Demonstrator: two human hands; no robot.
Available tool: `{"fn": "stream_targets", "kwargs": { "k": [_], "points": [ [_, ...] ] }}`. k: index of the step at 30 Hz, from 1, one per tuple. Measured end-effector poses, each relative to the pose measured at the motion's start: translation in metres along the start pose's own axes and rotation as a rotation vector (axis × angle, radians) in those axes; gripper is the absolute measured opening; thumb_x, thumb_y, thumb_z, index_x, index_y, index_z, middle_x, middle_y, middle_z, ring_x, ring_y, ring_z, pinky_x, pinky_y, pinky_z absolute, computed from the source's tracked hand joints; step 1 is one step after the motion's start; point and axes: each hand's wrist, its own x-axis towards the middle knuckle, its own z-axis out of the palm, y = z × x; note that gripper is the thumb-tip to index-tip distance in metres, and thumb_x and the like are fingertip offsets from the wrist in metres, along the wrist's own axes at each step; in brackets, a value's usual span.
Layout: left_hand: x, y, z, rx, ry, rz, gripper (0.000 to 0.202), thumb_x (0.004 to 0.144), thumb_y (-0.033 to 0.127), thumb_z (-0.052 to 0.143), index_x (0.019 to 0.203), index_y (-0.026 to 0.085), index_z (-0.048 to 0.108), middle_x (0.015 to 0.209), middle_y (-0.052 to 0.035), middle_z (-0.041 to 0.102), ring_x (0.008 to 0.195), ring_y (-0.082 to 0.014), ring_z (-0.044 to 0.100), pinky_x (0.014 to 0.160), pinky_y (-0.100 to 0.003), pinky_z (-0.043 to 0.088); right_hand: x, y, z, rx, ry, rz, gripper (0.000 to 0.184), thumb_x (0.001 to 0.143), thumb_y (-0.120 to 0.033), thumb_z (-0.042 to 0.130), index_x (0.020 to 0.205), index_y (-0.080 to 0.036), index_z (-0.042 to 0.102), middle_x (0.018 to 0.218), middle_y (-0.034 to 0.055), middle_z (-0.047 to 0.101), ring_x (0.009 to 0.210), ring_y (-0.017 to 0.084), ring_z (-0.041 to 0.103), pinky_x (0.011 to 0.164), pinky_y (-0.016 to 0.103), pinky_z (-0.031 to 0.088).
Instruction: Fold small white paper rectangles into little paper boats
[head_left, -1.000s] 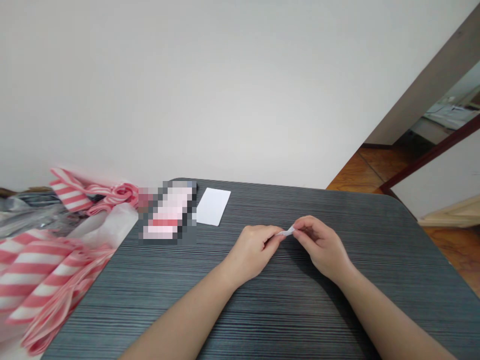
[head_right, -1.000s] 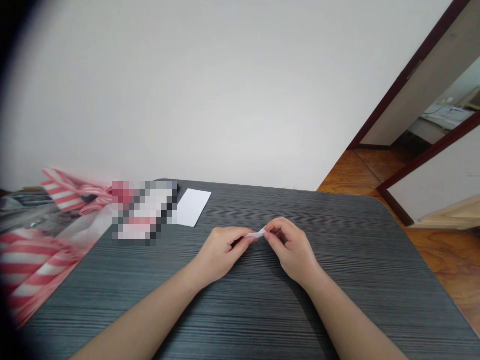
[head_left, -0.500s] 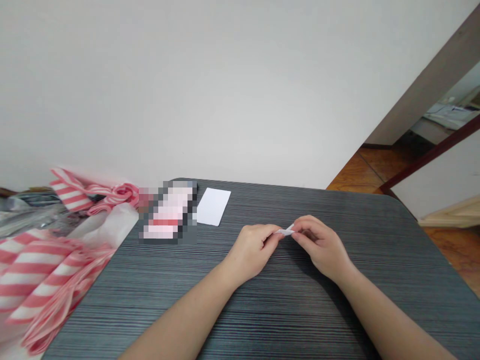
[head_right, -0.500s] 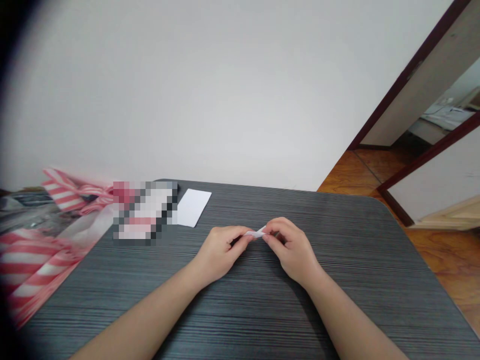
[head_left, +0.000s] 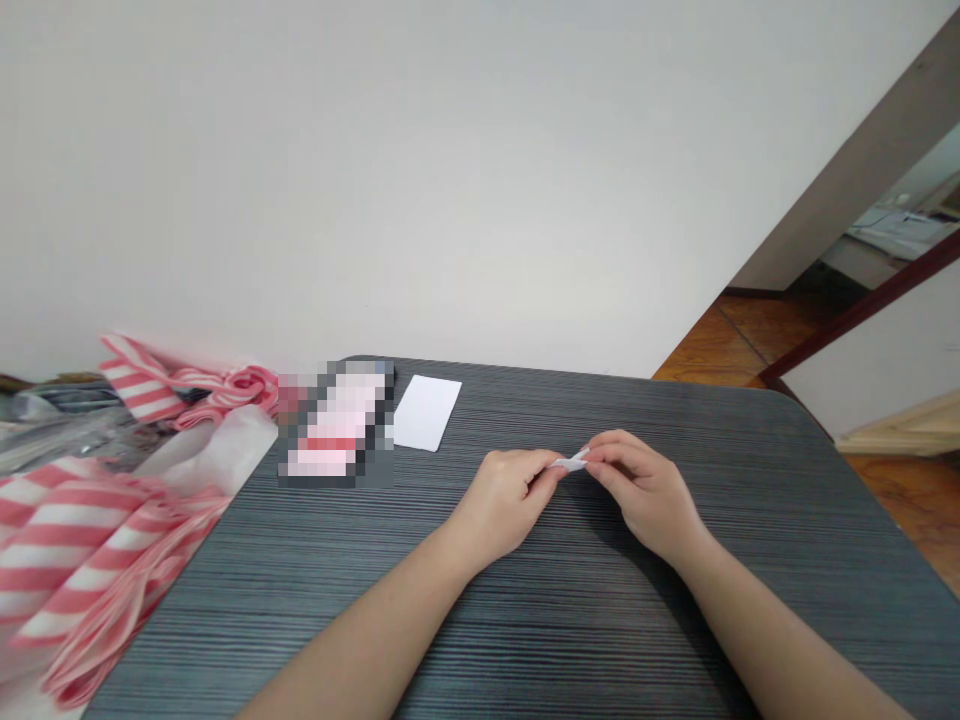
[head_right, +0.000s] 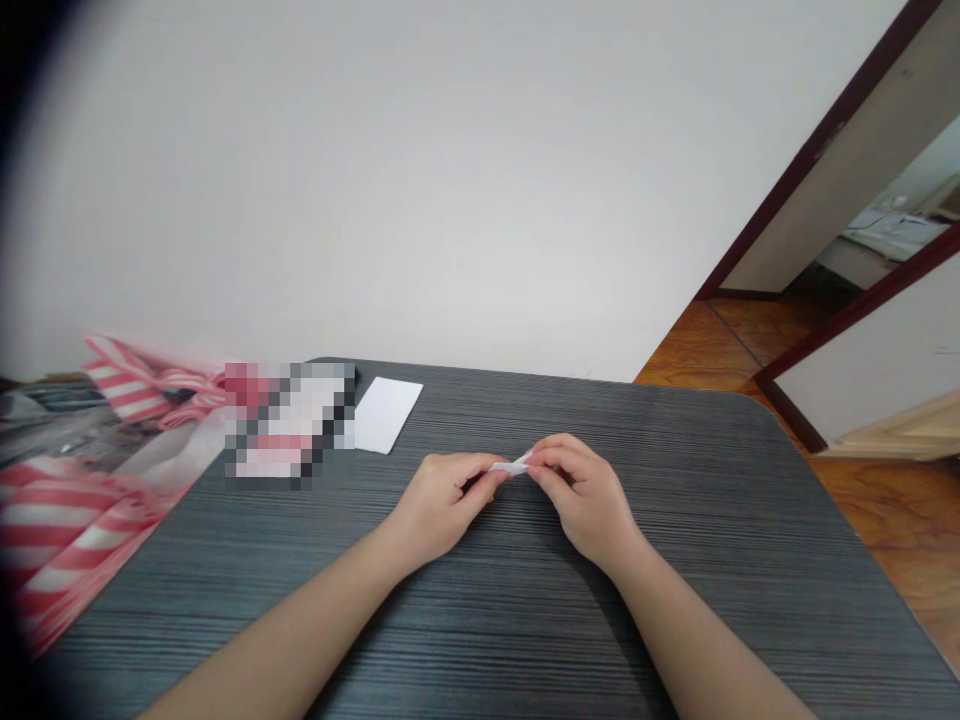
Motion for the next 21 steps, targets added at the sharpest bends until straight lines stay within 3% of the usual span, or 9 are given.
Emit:
{"fn": "stream_targets", "kwargs": {
  "k": [6, 21],
  "points": [
    [-0.0004, 0.0, -0.0002, -0.013, -0.01, 0.022, 0.028, 0.099, 0.029, 0.046, 0.097, 0.019, 0.073, 0.08, -0.0007, 0.072, 0.068, -0.0126, 0.062, 0.063, -0.022, 0.042, -0.0009, 0.0005, 0.0004, 0.034, -0.007, 0.016, 0.007, 0.089, -0.024, 0.065, 0.088, -0.023, 0.071, 0.098, 0.0055, 0.065, 0.087, 0.02, 0.064, 0.074, 0.032, 0.051],
    [-0.0016, 0.0019, -0.0006, -0.035, -0.017, 0.028, 0.029, 0.099, 0.031, 0.046, 0.095, 0.019, 0.073, 0.076, -0.0015, 0.071, 0.068, -0.0132, 0.061, 0.063, -0.022, 0.043, -0.0005, 0.0005, 0.0004, 0.069, -0.015, 0.001, 0.007, 0.089, -0.026, 0.064, 0.088, -0.023, 0.07, 0.096, 0.0064, 0.064, 0.086, 0.021, 0.064, 0.072, 0.032, 0.052]
  ]
}}
